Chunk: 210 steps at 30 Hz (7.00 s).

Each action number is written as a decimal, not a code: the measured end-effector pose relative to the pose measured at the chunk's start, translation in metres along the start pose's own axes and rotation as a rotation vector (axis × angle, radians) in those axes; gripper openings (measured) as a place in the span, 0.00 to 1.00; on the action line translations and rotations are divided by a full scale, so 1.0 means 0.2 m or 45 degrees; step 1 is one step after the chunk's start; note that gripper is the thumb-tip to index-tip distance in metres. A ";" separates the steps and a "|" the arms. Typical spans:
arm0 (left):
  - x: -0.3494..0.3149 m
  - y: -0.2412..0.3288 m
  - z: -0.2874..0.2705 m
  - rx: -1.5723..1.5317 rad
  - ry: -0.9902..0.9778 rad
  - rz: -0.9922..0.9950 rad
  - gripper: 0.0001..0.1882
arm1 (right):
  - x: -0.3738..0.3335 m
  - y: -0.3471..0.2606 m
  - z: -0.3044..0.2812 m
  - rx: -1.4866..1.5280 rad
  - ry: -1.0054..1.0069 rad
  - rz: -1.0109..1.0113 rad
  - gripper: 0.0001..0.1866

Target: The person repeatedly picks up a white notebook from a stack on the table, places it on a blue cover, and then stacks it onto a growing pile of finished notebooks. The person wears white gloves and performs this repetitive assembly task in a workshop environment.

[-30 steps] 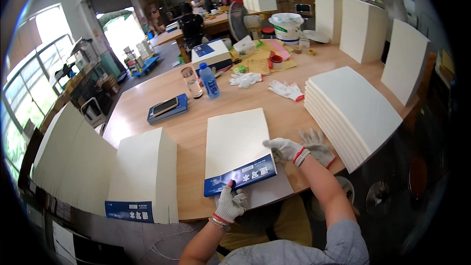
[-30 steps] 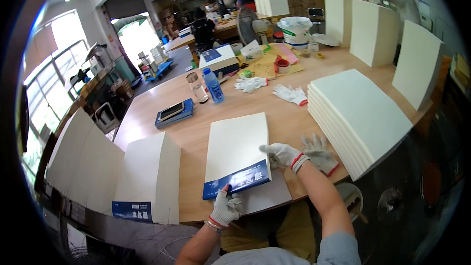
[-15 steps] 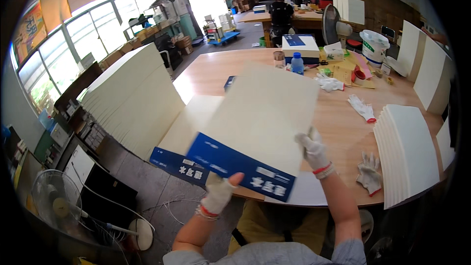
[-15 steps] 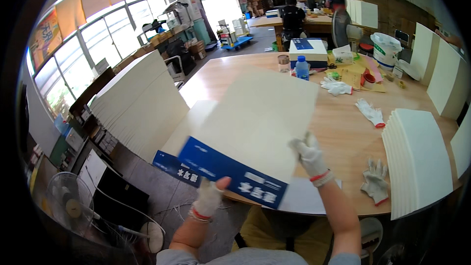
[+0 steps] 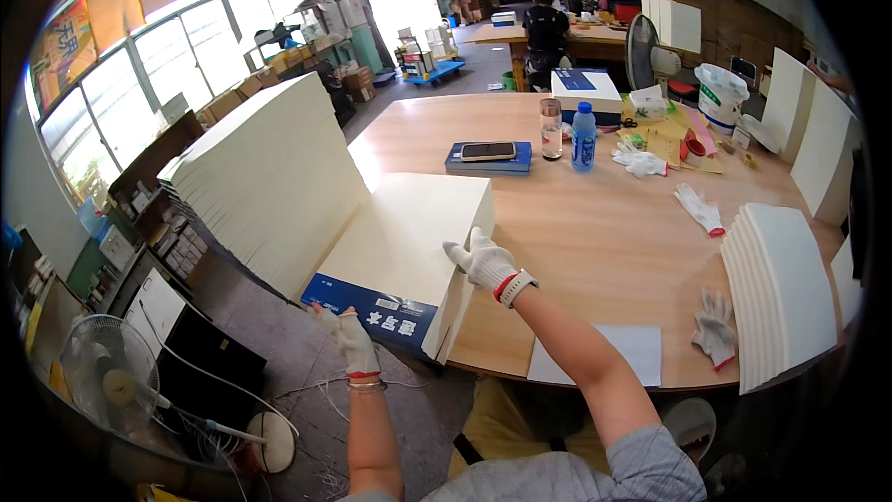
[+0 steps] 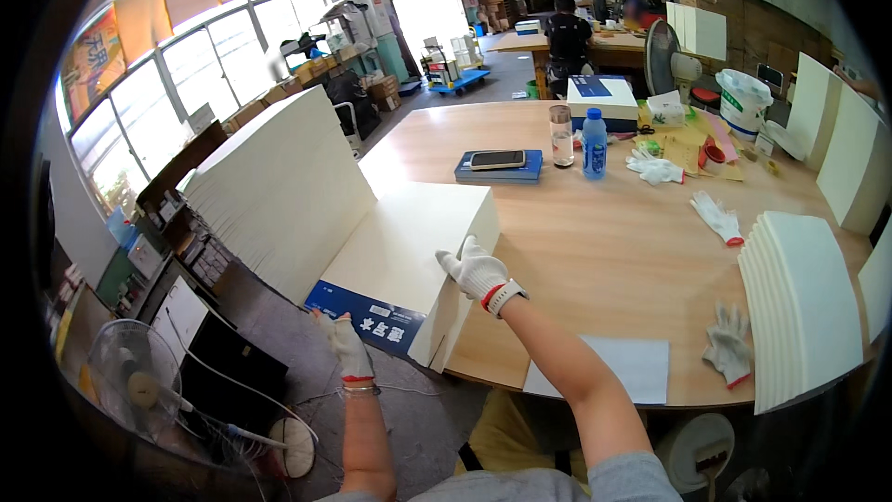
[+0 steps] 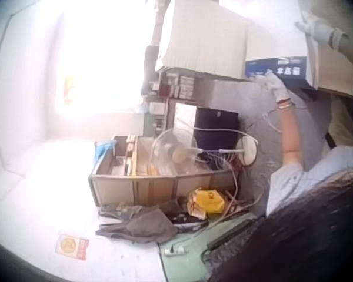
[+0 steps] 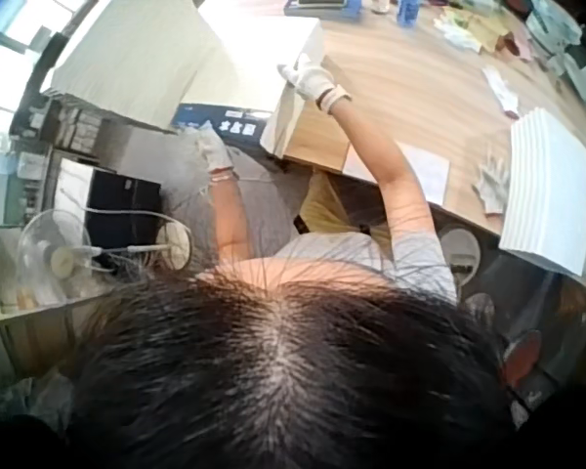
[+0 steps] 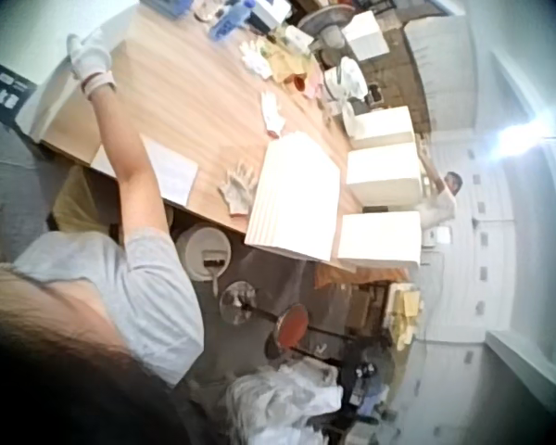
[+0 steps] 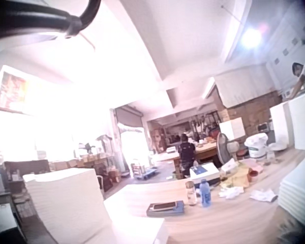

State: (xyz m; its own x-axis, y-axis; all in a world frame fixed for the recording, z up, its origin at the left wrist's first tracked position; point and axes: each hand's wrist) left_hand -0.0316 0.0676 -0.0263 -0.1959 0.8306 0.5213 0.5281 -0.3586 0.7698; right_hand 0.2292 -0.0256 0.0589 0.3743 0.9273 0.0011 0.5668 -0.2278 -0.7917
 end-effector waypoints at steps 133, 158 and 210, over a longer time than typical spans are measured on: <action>-0.85 0.76 0.43 0.032 -1.543 1.573 0.28 | -1.40 1.30 -0.80 0.913 0.123 0.098 0.23; -1.00 1.53 0.81 0.963 -1.829 2.909 0.64 | -1.49 1.33 -0.93 -1.007 1.159 0.006 0.16; -1.07 0.96 0.44 -0.785 -1.812 -1.496 0.14 | -0.67 1.47 -0.86 1.324 0.568 0.082 0.16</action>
State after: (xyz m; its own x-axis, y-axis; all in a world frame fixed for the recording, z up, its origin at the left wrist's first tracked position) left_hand 0.1841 -0.1423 -0.0219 0.6939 0.2987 -0.6552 0.2754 0.7306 0.6248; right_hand 0.4725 -0.2680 -0.0684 0.7269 0.6867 -0.0052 -0.2701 0.2790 -0.9215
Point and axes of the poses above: each hand's wrist, its own x-axis towards the middle knuckle, its own z-axis out of the palm, y = z × x, and after that the axes turned 11 degrees about x, right-handed
